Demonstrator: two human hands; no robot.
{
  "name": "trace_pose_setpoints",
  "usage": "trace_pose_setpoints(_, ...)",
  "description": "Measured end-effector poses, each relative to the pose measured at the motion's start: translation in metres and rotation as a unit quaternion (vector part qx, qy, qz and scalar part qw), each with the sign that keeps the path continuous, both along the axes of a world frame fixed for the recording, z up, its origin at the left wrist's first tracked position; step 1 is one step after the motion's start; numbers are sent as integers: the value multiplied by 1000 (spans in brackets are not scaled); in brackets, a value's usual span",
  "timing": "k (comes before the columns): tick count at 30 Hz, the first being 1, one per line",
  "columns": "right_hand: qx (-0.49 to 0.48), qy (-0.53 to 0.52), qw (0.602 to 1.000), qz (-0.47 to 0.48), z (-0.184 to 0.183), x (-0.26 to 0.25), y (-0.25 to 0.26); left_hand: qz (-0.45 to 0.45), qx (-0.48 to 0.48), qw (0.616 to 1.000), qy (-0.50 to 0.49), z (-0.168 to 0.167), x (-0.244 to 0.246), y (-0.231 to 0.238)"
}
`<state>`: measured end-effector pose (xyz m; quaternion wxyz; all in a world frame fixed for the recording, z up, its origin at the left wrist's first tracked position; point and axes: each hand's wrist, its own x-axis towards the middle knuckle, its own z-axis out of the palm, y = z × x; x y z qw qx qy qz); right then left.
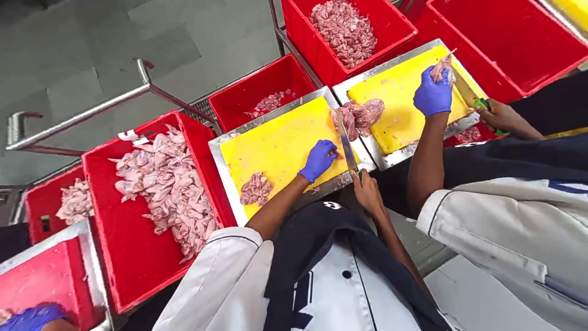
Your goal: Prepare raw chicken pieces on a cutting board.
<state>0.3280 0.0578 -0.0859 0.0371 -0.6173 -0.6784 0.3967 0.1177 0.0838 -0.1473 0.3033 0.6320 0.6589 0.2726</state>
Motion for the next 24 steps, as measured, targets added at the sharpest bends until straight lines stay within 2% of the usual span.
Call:
trace_pose_setpoints(2,-9,-3,1000,-12,-6,7,-5,21,22,999,-11,-3,7,-9)
trace_pose_setpoints(4,-1,21,999,-36,-14,14,-12,85,28,996,-3,1,4,-8)
trace_pose_setpoints(7,16,71,995,-71,-22,23,-17,141,35,989,39,24,4,18)
trace_pose_setpoints(10,18,105,990,-97,-26,27,-12,124,16,987,104,44,24,61)
trace_pose_setpoints(15,15,107,989,-104,-23,31,-1,143,-119,970,156,60,55,115)
trace_pose_setpoints(19,8,110,988,-109,-27,31,-1,157,-157,962,157,65,52,118)
trace_pose_setpoints(24,2,103,991,-84,-33,31,-3,119,-136,977,113,60,23,97)
